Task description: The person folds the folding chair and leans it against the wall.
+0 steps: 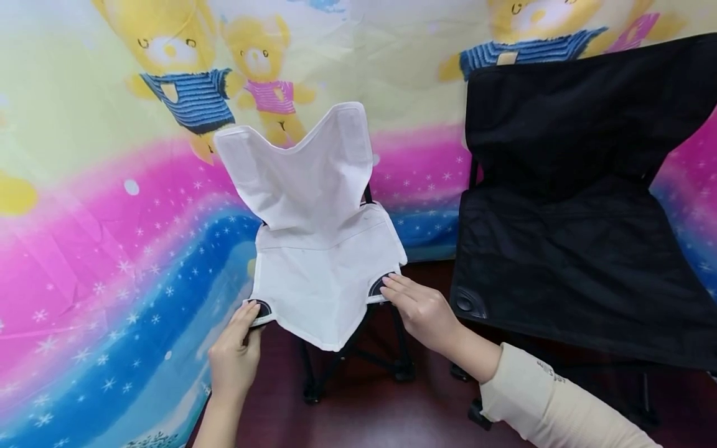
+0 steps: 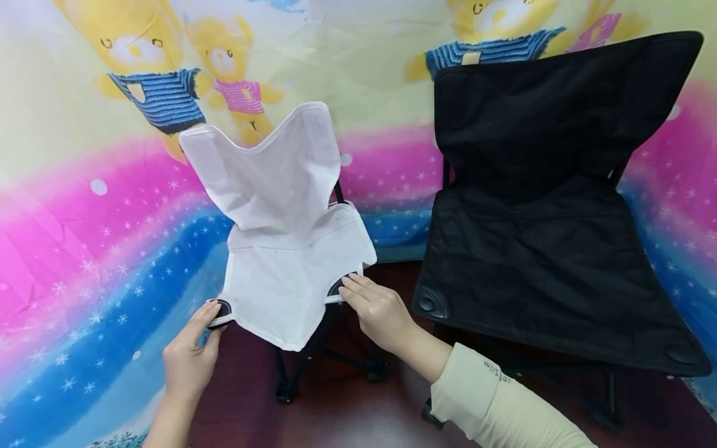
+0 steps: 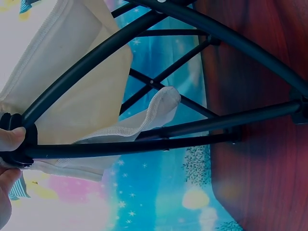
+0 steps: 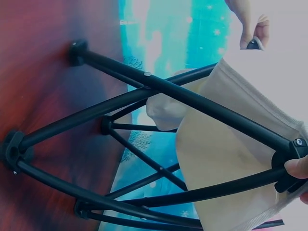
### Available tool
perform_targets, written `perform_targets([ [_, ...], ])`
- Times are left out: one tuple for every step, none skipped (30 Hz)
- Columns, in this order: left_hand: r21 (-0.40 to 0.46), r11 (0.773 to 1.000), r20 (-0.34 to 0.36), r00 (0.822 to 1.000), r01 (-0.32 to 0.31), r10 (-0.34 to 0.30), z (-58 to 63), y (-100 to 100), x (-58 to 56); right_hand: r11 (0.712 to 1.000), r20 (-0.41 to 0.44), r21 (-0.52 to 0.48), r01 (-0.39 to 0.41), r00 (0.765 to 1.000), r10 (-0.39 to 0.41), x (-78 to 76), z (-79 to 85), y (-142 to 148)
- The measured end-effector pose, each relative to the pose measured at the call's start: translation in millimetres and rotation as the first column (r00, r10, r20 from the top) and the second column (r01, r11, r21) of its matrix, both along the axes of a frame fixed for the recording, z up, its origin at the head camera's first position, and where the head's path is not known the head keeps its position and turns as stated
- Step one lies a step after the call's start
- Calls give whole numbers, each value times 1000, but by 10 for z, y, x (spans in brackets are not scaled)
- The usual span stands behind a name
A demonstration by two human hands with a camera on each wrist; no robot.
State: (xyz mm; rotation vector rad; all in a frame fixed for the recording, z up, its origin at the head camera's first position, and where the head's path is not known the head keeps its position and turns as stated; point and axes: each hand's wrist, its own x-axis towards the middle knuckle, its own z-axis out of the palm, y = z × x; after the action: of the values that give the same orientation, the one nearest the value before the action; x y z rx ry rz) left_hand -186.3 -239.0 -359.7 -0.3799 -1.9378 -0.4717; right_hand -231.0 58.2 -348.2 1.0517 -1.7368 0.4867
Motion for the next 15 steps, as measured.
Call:
perform_targets([
  [4,1000,1,1000,-2,2,0,7,2,1000,2,-1,0,1000,0,2,3,-1],
  [6,1000,1,1000,-4,4,1,15,2,1000,4,-3,1,1000,-1,4,5,-2],
  [7,1000,2,1000,-6,6,3,24,3,1000,4,-4,1,1000,-1,5,8,-2],
  [8,1000,2,1000,-9,9,6,33,4,1000,6,-4,1,1000,-1,7,10,-2],
  [10,1000,2,1000,-12,12,11,43,3,1000,7,-5,1,1000,-1,8,14,-2],
  [13,1000,2,1000,-11,11,14,53,3,1000,8,-6,1,1000,-1,9,18,-3],
  [15,1000,1,1000,-13,13,20,64,2,1000,10,-7,-1,1000,1,10,23,-3],
  [19,1000,0,1000,-13,13,26,74,0,1000,11,-10,-4,1000,4,12,28,-4],
  [23,1000,-2,1000,-13,13,32,85,-1,1000,11,-12,-6,1000,6,15,34,-6],
  [29,1000,-4,1000,-11,11,38,96,-3,1000,12,-15,-9,1000,9,17,41,-8],
  [33,999,-7,1000,-8,8,46,107,-4,1000,11,-18,-11,1000,11,20,48,-10],
  [37,999,-7,1000,-7,7,54,117,-5,1000,10,-20,-13,1000,14,22,54,-13],
  [39,999,-9,1000,-7,7,62,128,-6,1000,9,-21,-14,1000,14,25,61,-15],
  [41,999,-9,1000,-6,6,70,139,-6,1000,8,-23,-15,1000,15,27,68,-17],
  [42,999,-9,1000,-5,6,78,149,-6,1000,6,-24,-16,1000,16,30,75,-19],
])
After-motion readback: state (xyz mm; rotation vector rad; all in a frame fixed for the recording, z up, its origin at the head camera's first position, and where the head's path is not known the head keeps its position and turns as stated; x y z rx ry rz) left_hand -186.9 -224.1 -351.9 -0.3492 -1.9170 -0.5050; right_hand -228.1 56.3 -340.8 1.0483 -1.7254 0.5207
